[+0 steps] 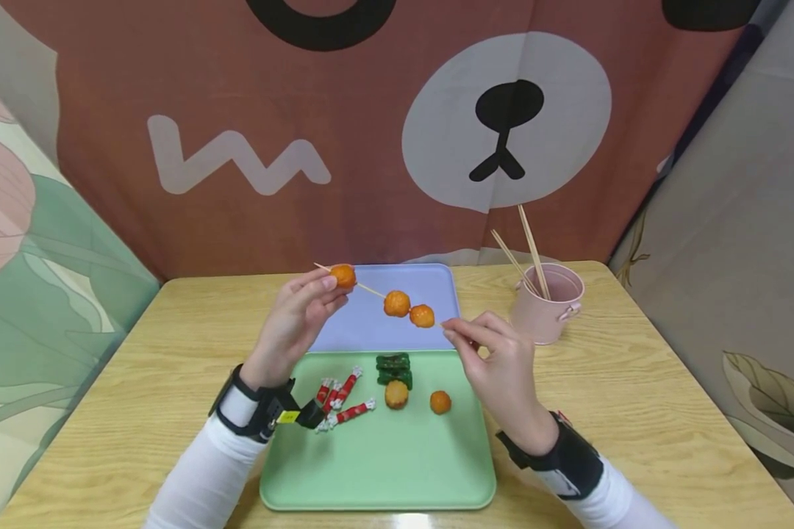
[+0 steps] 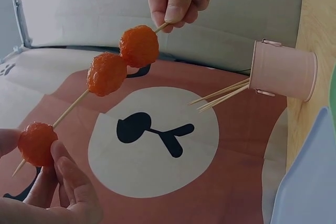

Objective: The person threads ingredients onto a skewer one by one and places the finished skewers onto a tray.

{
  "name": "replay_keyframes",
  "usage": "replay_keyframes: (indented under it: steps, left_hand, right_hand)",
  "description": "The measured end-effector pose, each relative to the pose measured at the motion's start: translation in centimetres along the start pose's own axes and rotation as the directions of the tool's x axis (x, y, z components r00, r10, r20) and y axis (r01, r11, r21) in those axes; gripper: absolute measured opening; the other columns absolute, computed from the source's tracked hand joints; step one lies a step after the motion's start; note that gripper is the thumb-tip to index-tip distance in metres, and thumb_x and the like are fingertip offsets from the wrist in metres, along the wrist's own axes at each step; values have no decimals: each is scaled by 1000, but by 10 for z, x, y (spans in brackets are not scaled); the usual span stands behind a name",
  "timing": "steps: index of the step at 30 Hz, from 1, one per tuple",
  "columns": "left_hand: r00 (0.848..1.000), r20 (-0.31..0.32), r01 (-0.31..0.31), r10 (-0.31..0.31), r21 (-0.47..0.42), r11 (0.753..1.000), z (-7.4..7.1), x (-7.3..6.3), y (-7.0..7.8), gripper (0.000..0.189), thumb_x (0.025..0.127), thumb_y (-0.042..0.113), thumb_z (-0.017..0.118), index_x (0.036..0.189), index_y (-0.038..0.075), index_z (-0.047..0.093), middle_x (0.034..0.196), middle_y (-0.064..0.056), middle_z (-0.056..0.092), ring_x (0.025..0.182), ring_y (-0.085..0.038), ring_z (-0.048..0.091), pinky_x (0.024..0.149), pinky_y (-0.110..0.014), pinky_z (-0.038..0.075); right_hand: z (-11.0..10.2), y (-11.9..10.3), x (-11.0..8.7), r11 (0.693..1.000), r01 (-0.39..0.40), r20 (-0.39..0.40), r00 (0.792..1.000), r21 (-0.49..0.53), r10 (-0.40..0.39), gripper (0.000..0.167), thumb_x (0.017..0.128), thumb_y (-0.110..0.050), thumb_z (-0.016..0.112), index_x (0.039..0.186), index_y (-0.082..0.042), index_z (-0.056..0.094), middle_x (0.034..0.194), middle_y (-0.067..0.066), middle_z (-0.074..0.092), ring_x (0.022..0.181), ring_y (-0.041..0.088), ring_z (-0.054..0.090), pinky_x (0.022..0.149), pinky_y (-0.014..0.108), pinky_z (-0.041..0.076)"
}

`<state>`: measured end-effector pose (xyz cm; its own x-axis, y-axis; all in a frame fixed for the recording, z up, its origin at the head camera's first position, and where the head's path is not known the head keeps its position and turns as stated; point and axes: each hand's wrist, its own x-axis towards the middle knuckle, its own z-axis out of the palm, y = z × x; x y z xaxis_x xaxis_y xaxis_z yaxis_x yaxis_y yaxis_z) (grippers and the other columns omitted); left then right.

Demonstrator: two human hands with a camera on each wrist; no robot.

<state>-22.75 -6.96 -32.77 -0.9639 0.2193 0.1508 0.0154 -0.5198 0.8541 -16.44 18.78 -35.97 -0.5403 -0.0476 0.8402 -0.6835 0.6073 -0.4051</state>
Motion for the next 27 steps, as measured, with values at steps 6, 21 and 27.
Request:
replay_keyframes:
  steps: [6,21,27]
  left_hand:
    - [1000,1,6,-6,9,1000,0,0,0,19,89,2,56,87,13,71,98,-3,66,87,-15,66,83,-25,53]
    - [997,56,52,-56,78,996,4,-1,-6,15,89,1,58,86,11,69,96,-4,66,87,-16,65,81,-25,54]
    - [992,102,64,-75,104,993,5,-3,-9,14,87,2,61,90,11,71,100,-3,69,89,-16,64,85,-27,53]
  right_hand:
    - [0,1,-1,1000,2,2,1000,-13,-2,25,63,11,81,84,-2,77,71,2,66,62,2,52,53,10,37]
    - [0,-1,-2,1000,-3,16,1000,9,2,26,64,11,80,86,-3,77,69,0,64,62,1,50,56,10,40]
    - [1,-3,-2,1000,-4,26,1000,17,3,24,65,9,80,86,-3,76,69,0,63,62,1,49,55,11,40]
